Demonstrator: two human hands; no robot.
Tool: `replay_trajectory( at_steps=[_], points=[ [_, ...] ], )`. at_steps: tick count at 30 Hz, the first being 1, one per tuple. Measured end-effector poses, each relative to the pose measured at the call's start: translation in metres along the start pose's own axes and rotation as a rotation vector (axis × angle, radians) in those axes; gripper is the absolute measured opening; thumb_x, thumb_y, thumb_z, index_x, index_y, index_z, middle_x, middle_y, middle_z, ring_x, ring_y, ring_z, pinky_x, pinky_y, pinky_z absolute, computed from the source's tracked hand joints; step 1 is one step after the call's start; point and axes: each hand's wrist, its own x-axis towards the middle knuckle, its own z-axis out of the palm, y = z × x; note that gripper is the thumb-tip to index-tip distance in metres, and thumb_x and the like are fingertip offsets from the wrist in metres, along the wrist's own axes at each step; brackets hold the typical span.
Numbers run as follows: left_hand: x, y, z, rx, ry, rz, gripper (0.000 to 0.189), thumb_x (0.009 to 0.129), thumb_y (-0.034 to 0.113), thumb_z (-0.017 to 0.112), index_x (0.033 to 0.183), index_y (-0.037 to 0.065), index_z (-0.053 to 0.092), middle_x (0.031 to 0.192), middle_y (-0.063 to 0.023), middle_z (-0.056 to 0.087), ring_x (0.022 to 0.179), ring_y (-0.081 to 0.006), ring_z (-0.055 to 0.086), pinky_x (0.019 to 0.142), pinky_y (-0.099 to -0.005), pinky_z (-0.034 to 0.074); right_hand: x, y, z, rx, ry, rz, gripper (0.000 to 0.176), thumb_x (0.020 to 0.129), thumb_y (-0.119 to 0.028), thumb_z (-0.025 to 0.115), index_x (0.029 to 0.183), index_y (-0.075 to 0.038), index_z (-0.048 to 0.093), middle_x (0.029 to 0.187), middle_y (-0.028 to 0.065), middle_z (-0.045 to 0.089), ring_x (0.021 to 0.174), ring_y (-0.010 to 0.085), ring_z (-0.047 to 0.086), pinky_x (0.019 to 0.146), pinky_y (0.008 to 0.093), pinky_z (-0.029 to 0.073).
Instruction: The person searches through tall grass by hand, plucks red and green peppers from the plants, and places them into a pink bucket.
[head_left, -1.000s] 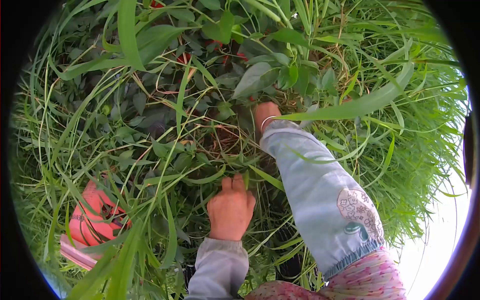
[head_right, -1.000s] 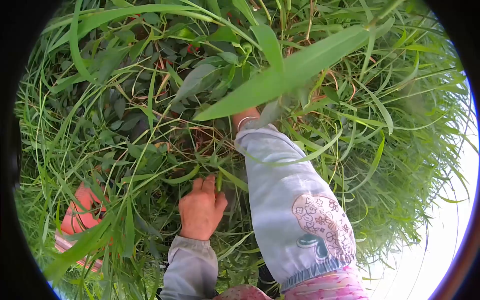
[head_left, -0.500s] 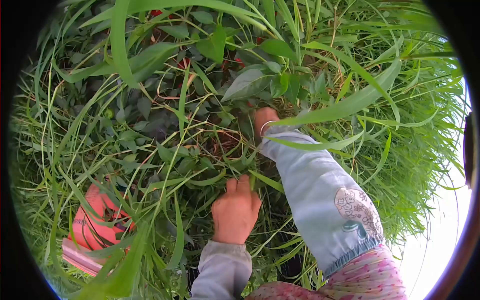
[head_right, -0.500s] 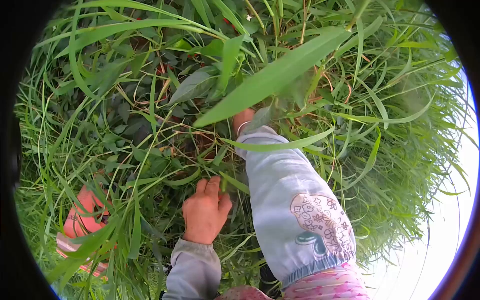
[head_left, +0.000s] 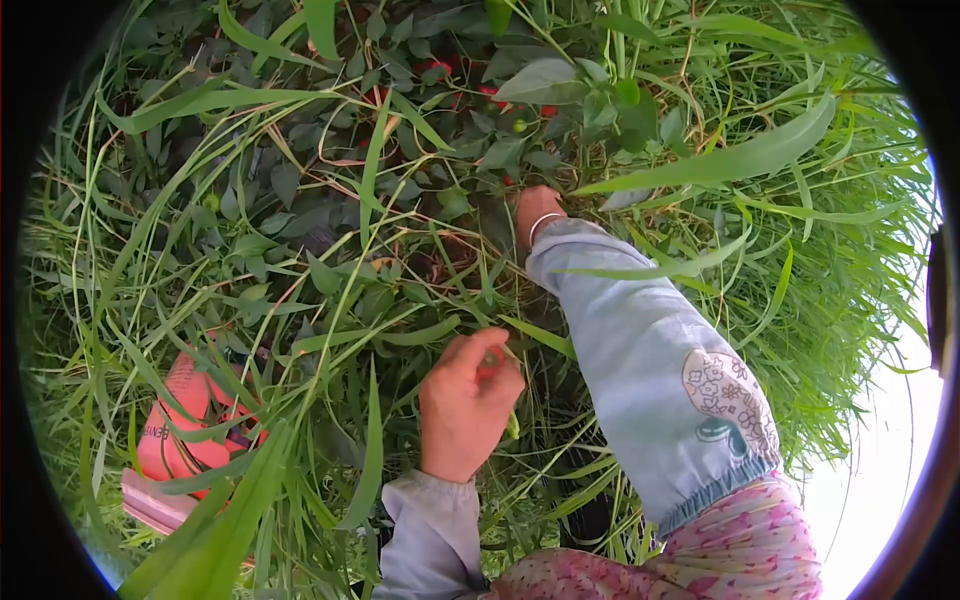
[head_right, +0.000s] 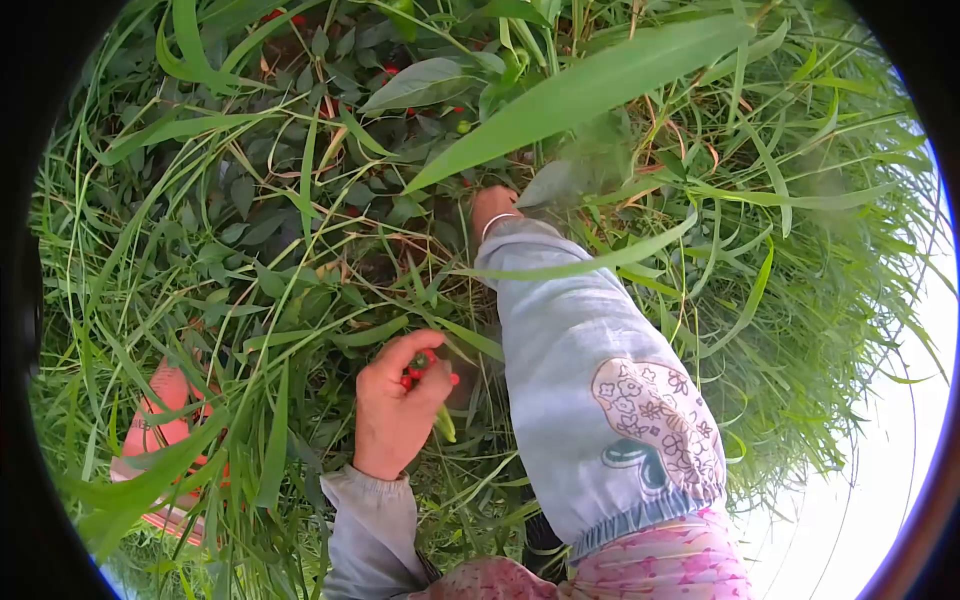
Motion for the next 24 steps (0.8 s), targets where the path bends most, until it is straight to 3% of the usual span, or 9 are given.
replay_trajectory(
  at_steps=[2, 6, 8, 10, 14, 15, 18, 21, 24],
  points=[
    [-0.003, 0.004, 0.007, 0.101, -0.04, 0.039, 0.027, 0.075, 0.011, 0.062, 0.1, 0.003, 0.059, 0.085, -0.0125, 0.06, 0.069, -0.0247, 0.063, 0.061, -0.0327, 0.05, -0.003, 0.0, -0.003, 0.013, -0.058, -0.004, 0.022, 0.074, -0.019, 0.06, 0.091, -0.009, 0.069, 0.09, 0.0115, 0.067, 0.086, 0.0245, 0.065, 0.07, 0.04, 0.052],
    [-0.007, 0.005, 0.018, 0.207, -0.076, 0.069, 0.027, 0.075, 0.014, 0.062, 0.1, 0.003, 0.059, 0.089, -0.0126, 0.06, 0.07, -0.0261, 0.063, 0.062, -0.0344, 0.05, 0.005, -0.003, 0.012, 0.087, 0.058, 0.102, 0.017, 0.076, -0.014, 0.058, 0.087, -0.007, 0.069, 0.088, 0.0119, 0.067, 0.084, 0.0256, 0.066, 0.07, 0.0376, 0.053],
    [-0.007, 0.006, 0.019, 0.227, -0.069, 0.051, 0.027, 0.073, 0.01, 0.063, 0.099, 0.004, 0.061, 0.087, -0.0103, 0.06, 0.069, -0.0213, 0.061, 0.06, -0.0296, 0.049, -0.001, 0.0, 0.013, 0.385, 0.18, 0.212, 0.016, 0.075, -0.012, 0.058, 0.086, -0.005, 0.069, 0.085, 0.0124, 0.067, 0.081, 0.0288, 0.066, 0.071, 0.0369, 0.053],
    [-0.008, 0.012, 0.017, 0.293, -0.062, 0.046, 0.027, 0.073, 0.01, 0.062, 0.1, 0.004, 0.061, 0.086, -0.0103, 0.06, 0.069, -0.022, 0.062, 0.06, -0.0304, 0.05, 0.01, 0.005, 0.023, 0.554, 0.187, 0.197, 0.016, 0.076, -0.011, 0.058, 0.085, -0.005, 0.069, 0.084, 0.0135, 0.067, 0.081, 0.0303, 0.066, 0.072, 0.0367, 0.053],
    [-0.007, 0.01, 0.017, 0.378, -0.019, 0.095, 0.027, 0.074, 0.011, 0.061, 0.1, 0.004, 0.06, 0.088, -0.0109, 0.061, 0.072, -0.0243, 0.063, 0.062, -0.0334, 0.051, -0.001, 0.003, -0.004, 0.17, 0.016, 0.091, 0.016, 0.073, -0.012, 0.059, 0.084, -0.007, 0.069, 0.081, 0.015, 0.066, 0.082, 0.0282, 0.065, 0.072, 0.0374, 0.053],
    [-0.008, 0.011, 0.019, 0.377, -0.027, 0.091, 0.027, 0.074, 0.011, 0.061, 0.1, 0.004, 0.06, 0.088, -0.0111, 0.061, 0.072, -0.0246, 0.063, 0.063, -0.0338, 0.051, -0.011, 0.005, -0.004, 0.268, 0.189, 0.09, 0.016, 0.072, -0.013, 0.059, 0.084, -0.008, 0.069, 0.083, 0.0156, 0.066, 0.083, 0.0273, 0.065, 0.073, 0.0382, 0.052],
    [-0.008, 0.013, 0.018, 0.382, -0.039, 0.112, 0.027, 0.075, 0.013, 0.061, 0.101, 0.004, 0.06, 0.087, -0.011, 0.06, 0.071, -0.0255, 0.063, 0.063, -0.0356, 0.051, -0.011, 0.004, -0.002, 0.336, 0.027, 0.035, 0.015, 0.072, -0.013, 0.059, 0.082, -0.008, 0.07, 0.085, 0.0167, 0.066, 0.083, 0.0274, 0.065, 0.073, 0.0378, 0.052],
    [-0.006, 0.012, 0.019, 0.385, -0.046, 0.144, 0.028, 0.075, 0.014, 0.06, 0.102, 0.005, 0.059, 0.086, -0.0108, 0.059, 0.069, -0.0263, 0.062, 0.062, -0.0369, 0.05, -0.034, 0.011, -0.001, 0.431, 0.144, -0.151, 0.015, 0.072, -0.014, 0.058, 0.08, -0.005, 0.068, 0.083, 0.0186, 0.065, 0.082, 0.0317, 0.064, 0.07, 0.0399, 0.051],
    [-0.008, 0.017, 0.029, 0.383, -0.069, 0.152, 0.027, 0.075, 0.011, 0.061, 0.101, 0.004, 0.06, 0.087, -0.0122, 0.06, 0.07, -0.0264, 0.063, 0.063, -0.0354, 0.051, -0.054, 0.01, 0.006, 0.597, 0.163, -0.156, 0.017, 0.073, -0.012, 0.055, 0.082, -0.003, 0.066, 0.078, 0.0195, 0.063, 0.08, 0.0354, 0.062, 0.068, 0.0418, 0.05]
  ],
)
